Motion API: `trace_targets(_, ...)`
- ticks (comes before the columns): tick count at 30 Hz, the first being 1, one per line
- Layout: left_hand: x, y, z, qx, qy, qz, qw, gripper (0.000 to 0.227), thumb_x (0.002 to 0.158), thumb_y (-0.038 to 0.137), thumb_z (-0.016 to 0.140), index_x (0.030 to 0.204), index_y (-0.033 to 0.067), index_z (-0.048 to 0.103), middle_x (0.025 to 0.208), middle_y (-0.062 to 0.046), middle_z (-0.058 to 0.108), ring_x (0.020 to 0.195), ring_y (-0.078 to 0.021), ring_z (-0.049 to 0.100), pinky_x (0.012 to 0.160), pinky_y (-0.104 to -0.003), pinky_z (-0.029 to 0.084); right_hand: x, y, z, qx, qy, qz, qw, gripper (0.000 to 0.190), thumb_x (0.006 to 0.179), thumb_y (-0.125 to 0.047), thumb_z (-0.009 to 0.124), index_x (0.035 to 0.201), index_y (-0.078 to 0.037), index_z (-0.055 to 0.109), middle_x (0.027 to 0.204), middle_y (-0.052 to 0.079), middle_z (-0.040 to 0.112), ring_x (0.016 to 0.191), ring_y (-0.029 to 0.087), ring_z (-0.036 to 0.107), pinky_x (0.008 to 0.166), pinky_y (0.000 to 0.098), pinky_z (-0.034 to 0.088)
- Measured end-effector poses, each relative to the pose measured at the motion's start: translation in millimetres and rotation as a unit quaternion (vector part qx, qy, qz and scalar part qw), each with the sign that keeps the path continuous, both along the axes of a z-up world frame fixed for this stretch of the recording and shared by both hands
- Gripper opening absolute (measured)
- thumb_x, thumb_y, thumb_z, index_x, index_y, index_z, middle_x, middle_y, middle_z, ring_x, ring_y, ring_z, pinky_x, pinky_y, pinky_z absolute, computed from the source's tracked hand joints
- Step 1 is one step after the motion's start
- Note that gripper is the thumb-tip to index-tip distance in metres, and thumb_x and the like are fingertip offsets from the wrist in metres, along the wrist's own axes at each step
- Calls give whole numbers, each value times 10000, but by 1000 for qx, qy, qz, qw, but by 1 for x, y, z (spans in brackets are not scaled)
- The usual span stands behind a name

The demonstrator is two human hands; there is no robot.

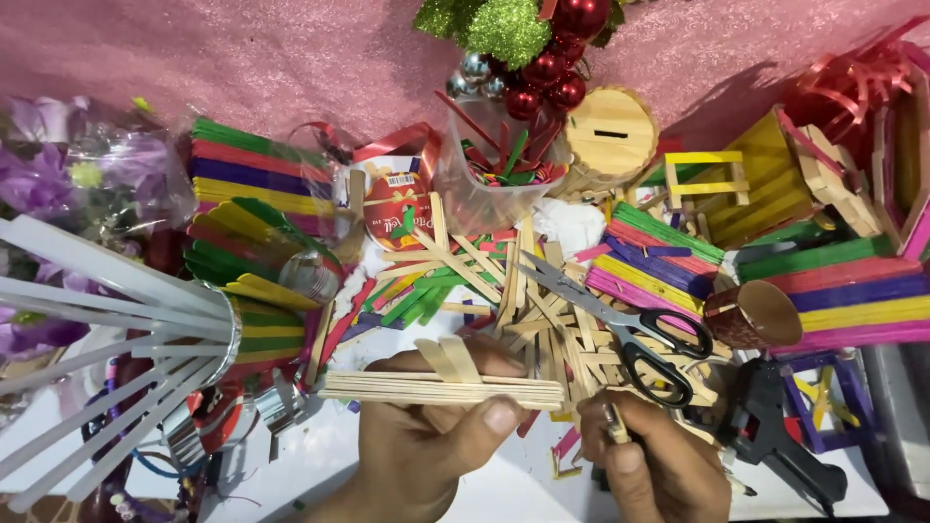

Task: Assembling and gluing popsicle sticks together to create a decorative cross-shaped structure.

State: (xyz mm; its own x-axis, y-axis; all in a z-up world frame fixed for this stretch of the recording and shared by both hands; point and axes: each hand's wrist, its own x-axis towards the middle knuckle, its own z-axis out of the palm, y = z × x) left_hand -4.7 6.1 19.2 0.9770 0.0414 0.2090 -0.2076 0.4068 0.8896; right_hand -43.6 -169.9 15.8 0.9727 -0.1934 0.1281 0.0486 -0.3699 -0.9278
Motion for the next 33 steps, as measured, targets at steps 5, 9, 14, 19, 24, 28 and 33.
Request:
trace_targets(5,1,-3,-11,2,-29,9,1000,190,876,145,764,982,-4,715,826,-140,735,754,-235,696,722,-392,591,17,-4,-10,157,-64,104,980,388,1002,-345,555,976,22,678,677,109,604,616,156,529,572,262,381)
trace_targets(9,8,-6,-1,171,-58,22,983,151,913,172,723,1036,94,762,1028,-74,784,1020,-229,739,1107,-421,534,40,-6,12,299,-31,215,929,230,969,-211,629,868,-12,572,685,17,472,535,88,382,438,237,272)
trace_targets(14,14,-10,2,215,-86,-25,972,195,993,252,639,1113,125,727,1102,-54,767,1049,-223,736,994,-376,538,49,-6,-19,363,-3,179,915,271,939,-67,672,1123,130,640,627,37,458,502,117,381,441,288,283)
trace_targets(19,12,-7,-3,176,-9,9,984,238,941,188,702,1127,40,723,1180,-82,764,1140,-186,722,988,-304,557,51,-13,-36,382,-6,103,918,227,957,-82,643,1084,104,622,547,34,409,447,113,353,444,287,268)
trace_targets(24,10,-2,4,177,-40,90,979,223,942,146,698,1078,-24,749,885,-79,763,814,-138,710,728,-261,585,43,-23,-52,434,31,54,899,219,952,-102,675,1124,31,643,637,223,517,471,135,367,471,285,308)
trace_targets(28,12,-2,16,217,-111,129,961,153,939,110,707,1011,-17,750,852,-81,759,728,-149,691,717,-283,572,36,-19,-56,459,29,90,884,177,981,-84,646,1130,12,649,755,272,574,447,113,336,475,277,318)
trace_targets(33,14,0,19,238,-46,66,968,184,980,202,672,978,51,778,651,57,577,604,-39,474,526,-210,384,35,-16,-65,485,65,63,870,212,977,-78,647,1175,-8,676,822,232,601,470,129,286,460,292,256)
